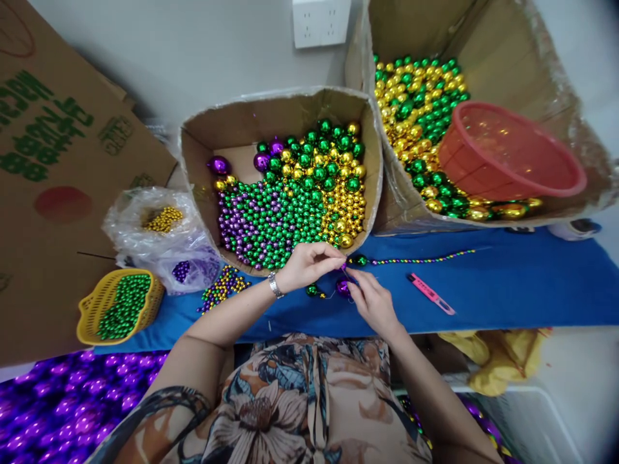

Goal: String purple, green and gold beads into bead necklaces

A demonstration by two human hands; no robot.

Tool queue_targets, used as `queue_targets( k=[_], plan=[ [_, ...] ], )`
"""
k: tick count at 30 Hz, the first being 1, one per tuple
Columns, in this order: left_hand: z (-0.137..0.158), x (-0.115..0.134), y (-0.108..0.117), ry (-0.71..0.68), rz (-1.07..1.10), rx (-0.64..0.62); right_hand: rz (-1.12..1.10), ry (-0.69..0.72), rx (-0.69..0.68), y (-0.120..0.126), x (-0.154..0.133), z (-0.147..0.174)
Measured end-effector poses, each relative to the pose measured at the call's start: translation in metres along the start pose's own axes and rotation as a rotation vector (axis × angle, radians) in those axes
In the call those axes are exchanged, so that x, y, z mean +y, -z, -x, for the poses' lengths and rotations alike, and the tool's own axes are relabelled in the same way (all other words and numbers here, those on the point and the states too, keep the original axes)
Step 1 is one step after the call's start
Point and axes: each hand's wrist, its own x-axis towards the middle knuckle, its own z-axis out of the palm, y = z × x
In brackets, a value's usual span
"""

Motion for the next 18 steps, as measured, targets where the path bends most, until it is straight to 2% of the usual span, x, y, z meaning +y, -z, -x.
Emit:
queue_targets(
  k=[3,5,7,9,10,13,15,16,18],
  plan=[
    [-0.014,0.009,0.002,0.016,0.065,-0.049,-0.1,0.0,-0.019,0.0,-0.004,-0.008],
    [-0.026,0.006,0.005,0.03,0.104,-0.092,-0.169,-0.055,-0.015,0.001,-0.004,-0.008],
    [-0.043,-0.005,0.009,0.018,0.081,-0.071,-0.24,-0.137,-0.019,0.006,-0.004,-0.007],
    [-0.064,-0.02,0.013,-0.048,-0.092,-0.003,-0.301,-0.205,-0.019,0.01,-0.004,-0.006],
    [-0.074,-0.028,0.015,-0.096,-0.231,-0.013,-0.324,-0.223,-0.013,0.012,-0.005,-0.006],
    [-0.098,-0.05,0.015,-0.164,-0.545,-0.163,-0.333,-0.214,0.01,0.014,-0.008,-0.008],
    [-0.103,-0.058,0.014,-0.149,-0.605,-0.206,-0.291,-0.188,0.034,0.013,-0.009,-0.008],
    [-0.102,-0.06,0.014,-0.132,-0.582,-0.181,-0.266,-0.179,0.046,0.012,-0.01,-0.008],
    [-0.094,-0.058,0.014,-0.071,-0.411,-0.038,-0.224,-0.165,0.066,0.01,-0.011,-0.006]
  ],
)
